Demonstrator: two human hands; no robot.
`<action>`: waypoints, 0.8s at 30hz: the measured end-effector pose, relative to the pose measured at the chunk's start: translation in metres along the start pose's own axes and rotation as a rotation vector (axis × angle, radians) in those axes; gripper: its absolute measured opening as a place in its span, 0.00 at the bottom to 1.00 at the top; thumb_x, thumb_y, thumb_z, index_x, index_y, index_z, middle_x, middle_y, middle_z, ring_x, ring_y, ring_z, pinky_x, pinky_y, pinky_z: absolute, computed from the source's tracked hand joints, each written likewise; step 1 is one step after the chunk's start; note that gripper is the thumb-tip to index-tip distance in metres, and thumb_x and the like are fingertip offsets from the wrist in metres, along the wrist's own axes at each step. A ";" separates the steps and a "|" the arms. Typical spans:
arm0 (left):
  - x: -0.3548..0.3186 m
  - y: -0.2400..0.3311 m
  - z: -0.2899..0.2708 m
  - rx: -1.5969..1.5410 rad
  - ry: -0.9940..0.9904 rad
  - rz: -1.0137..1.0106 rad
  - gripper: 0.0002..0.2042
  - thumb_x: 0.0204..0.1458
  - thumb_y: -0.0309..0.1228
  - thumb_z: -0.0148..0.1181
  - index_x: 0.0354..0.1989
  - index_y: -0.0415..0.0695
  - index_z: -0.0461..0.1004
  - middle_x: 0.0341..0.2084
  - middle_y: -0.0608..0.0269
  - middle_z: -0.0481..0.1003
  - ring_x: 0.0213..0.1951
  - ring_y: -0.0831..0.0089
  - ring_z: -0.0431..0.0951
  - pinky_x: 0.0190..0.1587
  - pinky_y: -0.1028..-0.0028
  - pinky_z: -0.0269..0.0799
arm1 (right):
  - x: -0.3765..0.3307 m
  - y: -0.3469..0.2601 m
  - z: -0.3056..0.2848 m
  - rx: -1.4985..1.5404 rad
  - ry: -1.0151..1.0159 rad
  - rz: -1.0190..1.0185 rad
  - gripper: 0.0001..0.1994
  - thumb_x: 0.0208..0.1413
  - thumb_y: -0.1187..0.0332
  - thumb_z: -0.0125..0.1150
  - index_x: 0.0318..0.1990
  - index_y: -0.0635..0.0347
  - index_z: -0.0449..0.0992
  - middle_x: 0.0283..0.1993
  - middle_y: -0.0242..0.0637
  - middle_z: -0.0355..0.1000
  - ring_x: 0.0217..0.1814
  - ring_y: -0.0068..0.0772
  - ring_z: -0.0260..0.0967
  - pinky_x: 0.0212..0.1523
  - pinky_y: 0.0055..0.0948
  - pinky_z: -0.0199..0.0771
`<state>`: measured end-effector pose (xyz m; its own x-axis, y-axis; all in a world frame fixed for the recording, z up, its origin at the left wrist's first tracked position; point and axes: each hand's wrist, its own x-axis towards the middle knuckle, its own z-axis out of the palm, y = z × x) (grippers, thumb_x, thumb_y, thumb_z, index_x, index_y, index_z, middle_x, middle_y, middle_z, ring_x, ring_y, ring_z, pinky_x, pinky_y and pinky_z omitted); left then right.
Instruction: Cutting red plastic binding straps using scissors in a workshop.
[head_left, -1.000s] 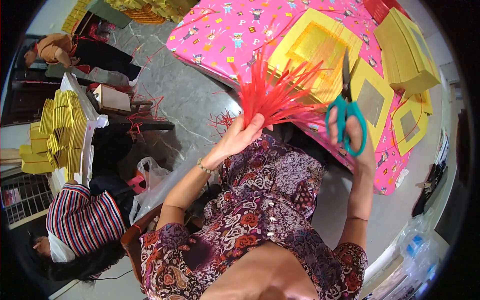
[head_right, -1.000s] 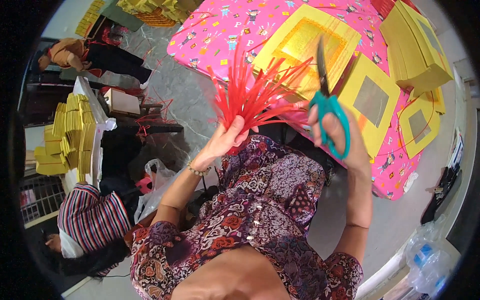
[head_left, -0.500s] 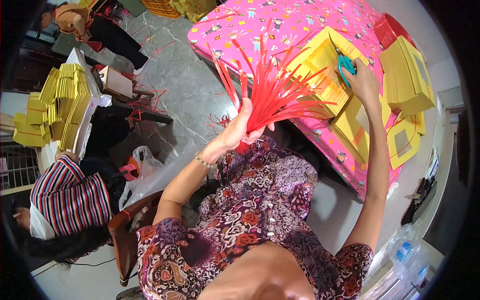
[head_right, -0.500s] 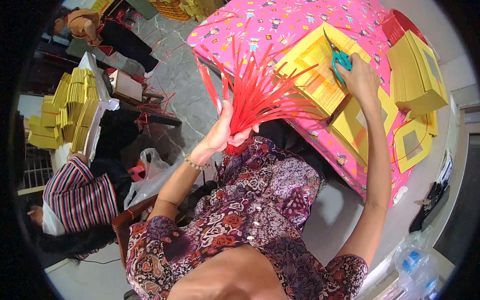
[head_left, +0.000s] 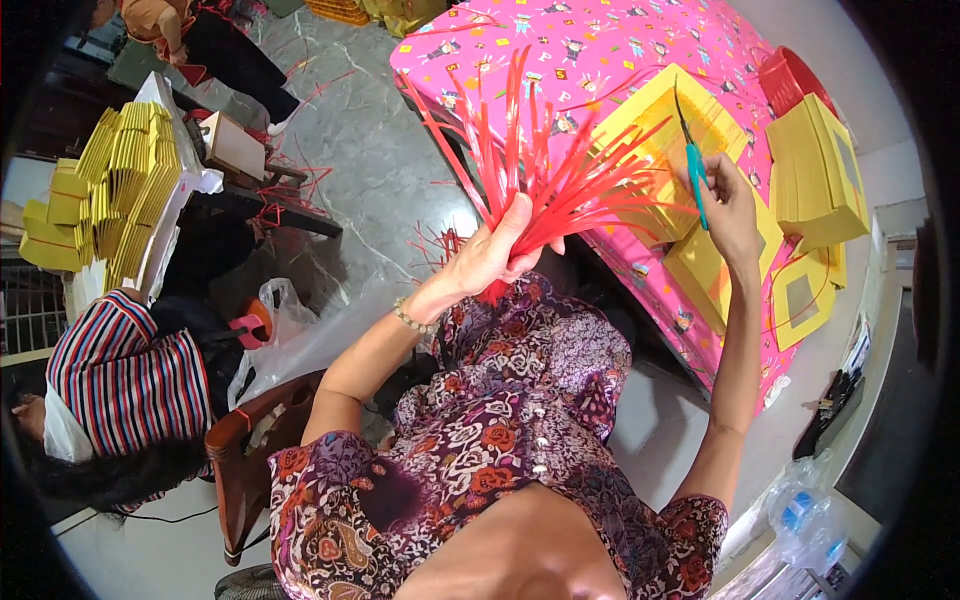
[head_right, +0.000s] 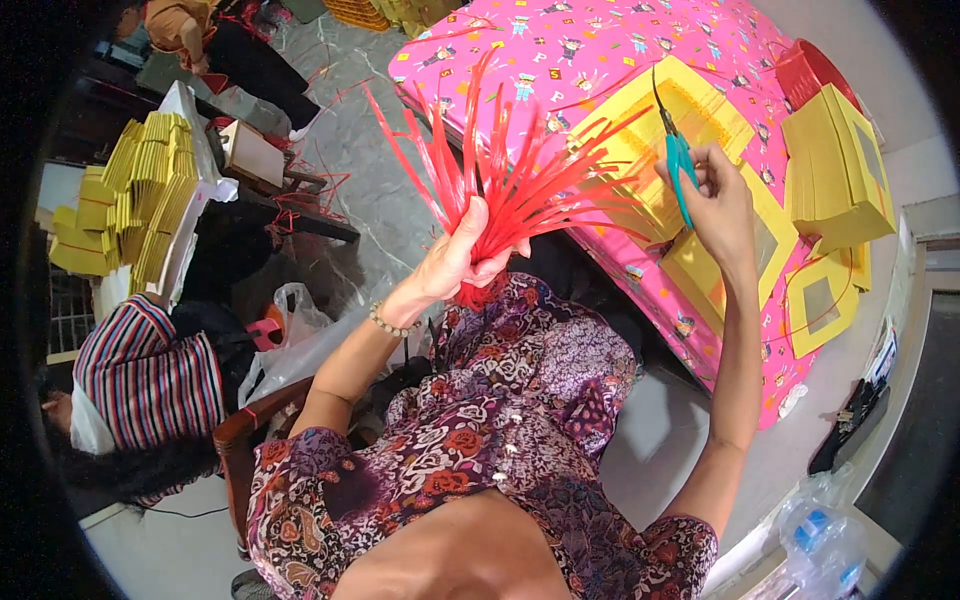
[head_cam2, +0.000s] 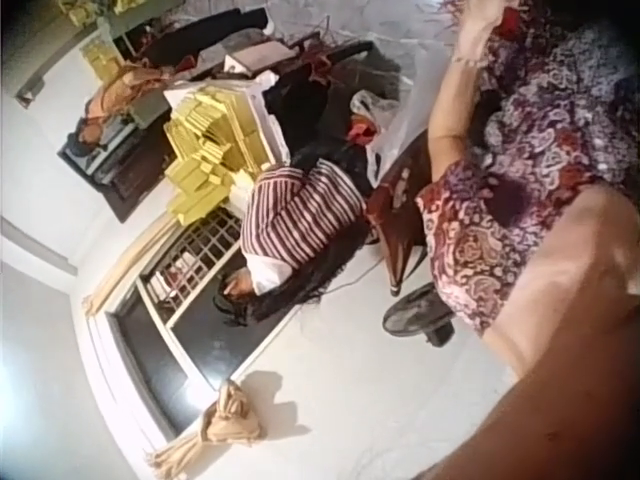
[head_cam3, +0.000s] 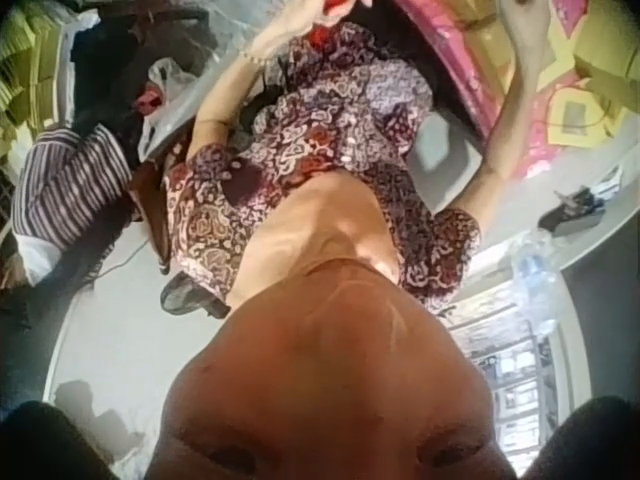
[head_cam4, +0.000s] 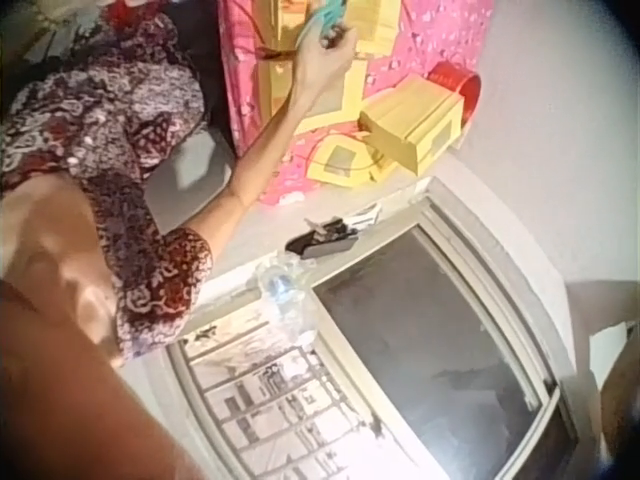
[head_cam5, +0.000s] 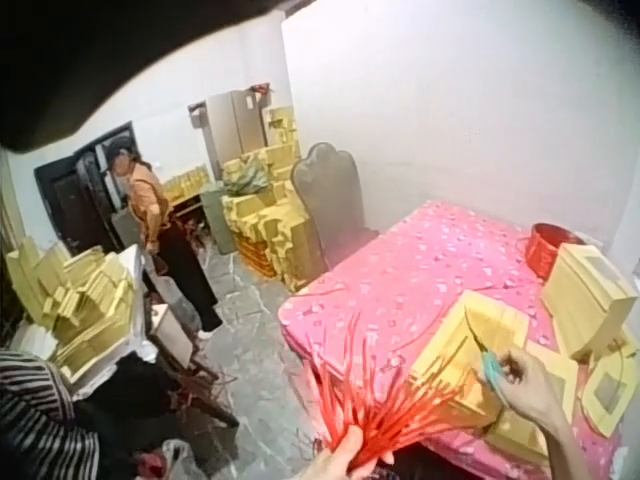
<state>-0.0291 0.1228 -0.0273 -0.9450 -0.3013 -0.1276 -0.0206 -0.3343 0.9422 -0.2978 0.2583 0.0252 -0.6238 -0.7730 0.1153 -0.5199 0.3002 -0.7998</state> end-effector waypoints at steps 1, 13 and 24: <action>0.000 0.002 0.003 -0.002 0.003 0.000 0.37 0.55 0.64 0.24 0.34 0.40 0.71 0.09 0.76 0.55 0.11 0.86 0.51 0.15 0.83 0.46 | -0.006 -0.003 0.002 0.135 0.007 -0.057 0.17 0.48 0.55 0.65 0.31 0.60 0.68 0.20 0.20 0.60 0.20 0.11 0.54 0.22 0.14 0.53; 0.014 0.003 0.016 0.254 0.326 0.155 0.29 0.60 0.54 0.32 0.30 0.41 0.71 0.13 0.72 0.62 0.15 0.84 0.58 0.18 0.80 0.52 | -0.101 -0.060 -0.008 0.731 -0.322 0.047 0.34 0.33 0.41 0.71 0.36 0.63 0.66 0.29 0.29 0.65 0.18 0.16 0.60 0.19 0.14 0.58; 0.012 0.021 -0.024 -0.202 0.305 0.014 0.38 0.52 0.67 0.25 0.32 0.41 0.68 0.08 0.77 0.52 0.08 0.86 0.48 0.11 0.83 0.43 | 0.012 0.016 -0.014 -0.405 0.235 -0.012 0.15 0.49 0.59 0.62 0.35 0.61 0.70 0.28 0.35 0.72 0.27 0.27 0.68 0.28 0.29 0.66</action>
<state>-0.0328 0.0908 -0.0162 -0.8034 -0.5491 -0.2301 0.0855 -0.4889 0.8681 -0.3221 0.2614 0.0225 -0.7075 -0.6440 0.2908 -0.6844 0.5221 -0.5089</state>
